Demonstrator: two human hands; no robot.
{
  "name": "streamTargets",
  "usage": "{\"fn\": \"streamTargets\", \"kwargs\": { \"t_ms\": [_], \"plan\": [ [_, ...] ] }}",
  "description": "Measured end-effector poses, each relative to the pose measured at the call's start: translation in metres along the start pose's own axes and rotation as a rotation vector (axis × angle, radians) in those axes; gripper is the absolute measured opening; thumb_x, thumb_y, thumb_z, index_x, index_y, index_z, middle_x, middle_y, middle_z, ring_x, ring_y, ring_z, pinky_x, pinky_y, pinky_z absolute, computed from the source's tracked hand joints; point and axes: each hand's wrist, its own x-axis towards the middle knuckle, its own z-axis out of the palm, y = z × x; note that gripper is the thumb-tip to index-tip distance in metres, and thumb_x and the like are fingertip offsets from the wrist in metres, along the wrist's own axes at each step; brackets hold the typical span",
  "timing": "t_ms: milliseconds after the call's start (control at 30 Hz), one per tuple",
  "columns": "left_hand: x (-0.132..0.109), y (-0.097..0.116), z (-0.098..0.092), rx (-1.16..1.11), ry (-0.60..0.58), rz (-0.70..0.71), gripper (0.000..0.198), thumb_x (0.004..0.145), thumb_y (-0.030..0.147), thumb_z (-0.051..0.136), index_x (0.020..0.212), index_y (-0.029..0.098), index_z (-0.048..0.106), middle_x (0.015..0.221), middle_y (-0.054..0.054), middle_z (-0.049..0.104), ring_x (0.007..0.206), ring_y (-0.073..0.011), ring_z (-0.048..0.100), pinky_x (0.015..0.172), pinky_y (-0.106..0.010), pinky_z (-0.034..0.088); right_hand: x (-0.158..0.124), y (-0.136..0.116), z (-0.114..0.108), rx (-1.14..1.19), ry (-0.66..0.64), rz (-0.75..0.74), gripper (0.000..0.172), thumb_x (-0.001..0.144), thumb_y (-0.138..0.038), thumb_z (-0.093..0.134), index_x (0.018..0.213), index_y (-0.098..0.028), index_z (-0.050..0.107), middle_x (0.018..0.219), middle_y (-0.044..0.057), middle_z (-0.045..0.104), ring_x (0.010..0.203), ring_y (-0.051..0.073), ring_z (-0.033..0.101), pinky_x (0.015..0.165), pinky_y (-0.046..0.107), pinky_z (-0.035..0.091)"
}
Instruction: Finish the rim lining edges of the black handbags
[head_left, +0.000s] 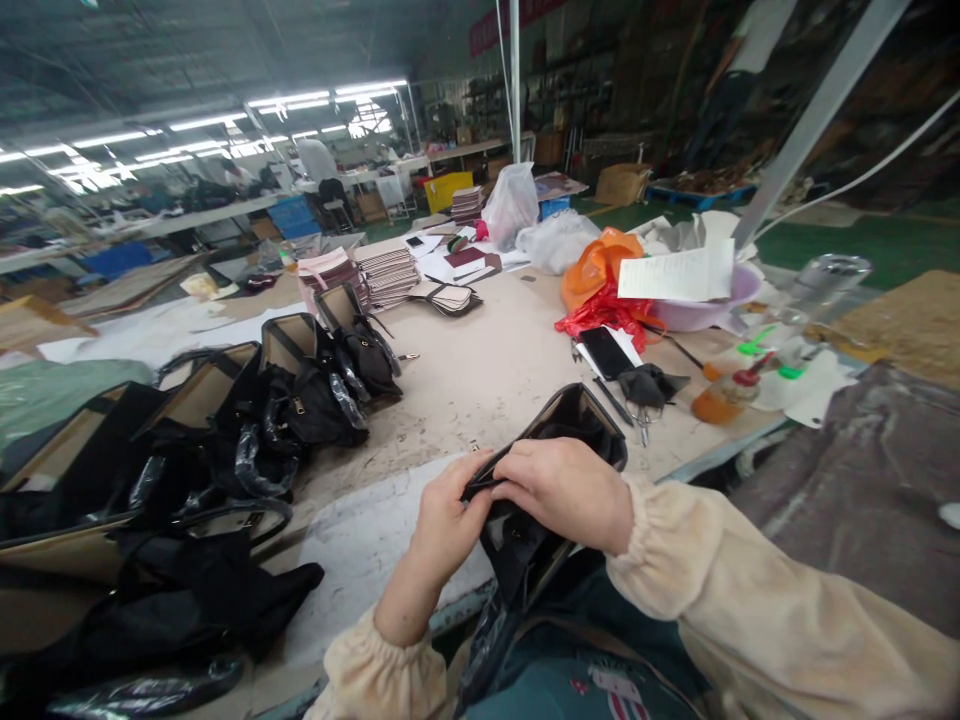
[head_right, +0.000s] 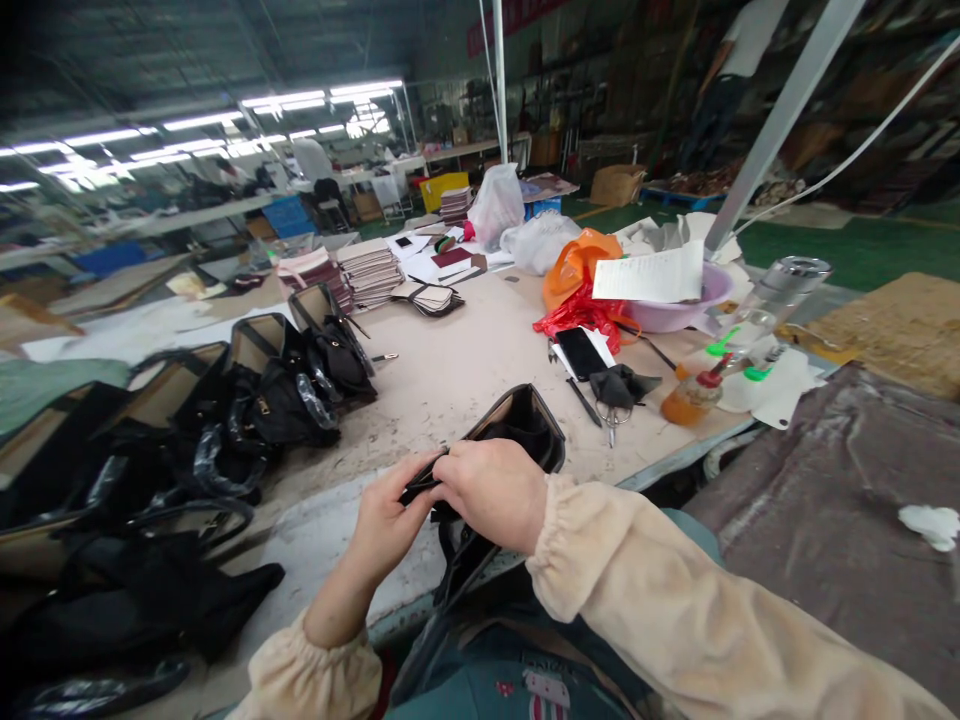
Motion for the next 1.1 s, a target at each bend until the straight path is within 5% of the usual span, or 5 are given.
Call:
{"fn": "streamTargets", "kwargs": {
  "t_ms": [633, 1100],
  "plan": [
    [0.004, -0.004, 0.008, -0.022, 0.031, -0.058, 0.031, 0.085, 0.026, 0.051, 0.114, 0.024, 0.06, 0.114, -0.003, 0.065, 0.106, -0.0183, 0.059, 0.097, -0.035, 0.046, 0.005, 0.002, 0.008, -0.077, 0.104, 0.105, 0.026, 0.091, -0.031, 0.043, 0.079, -0.017, 0.061, 0.074, 0.003, 0.063, 0.07, 0.015, 0.058, 0.059, 0.026, 0.034],
    [0.002, -0.006, 0.005, -0.04, 0.033, -0.095, 0.031, 0.085, 0.03, 0.052, 0.112, 0.021, 0.062, 0.114, -0.004, 0.065, 0.107, -0.0204, 0.058, 0.097, -0.037, 0.045, -0.006, 0.022, -0.007, -0.107, 0.03, 0.135, 0.027, 0.089, -0.036, 0.047, 0.079, -0.018, 0.065, 0.08, 0.004, 0.064, 0.073, 0.015, 0.058, 0.059, 0.025, 0.032]
  ]
}}
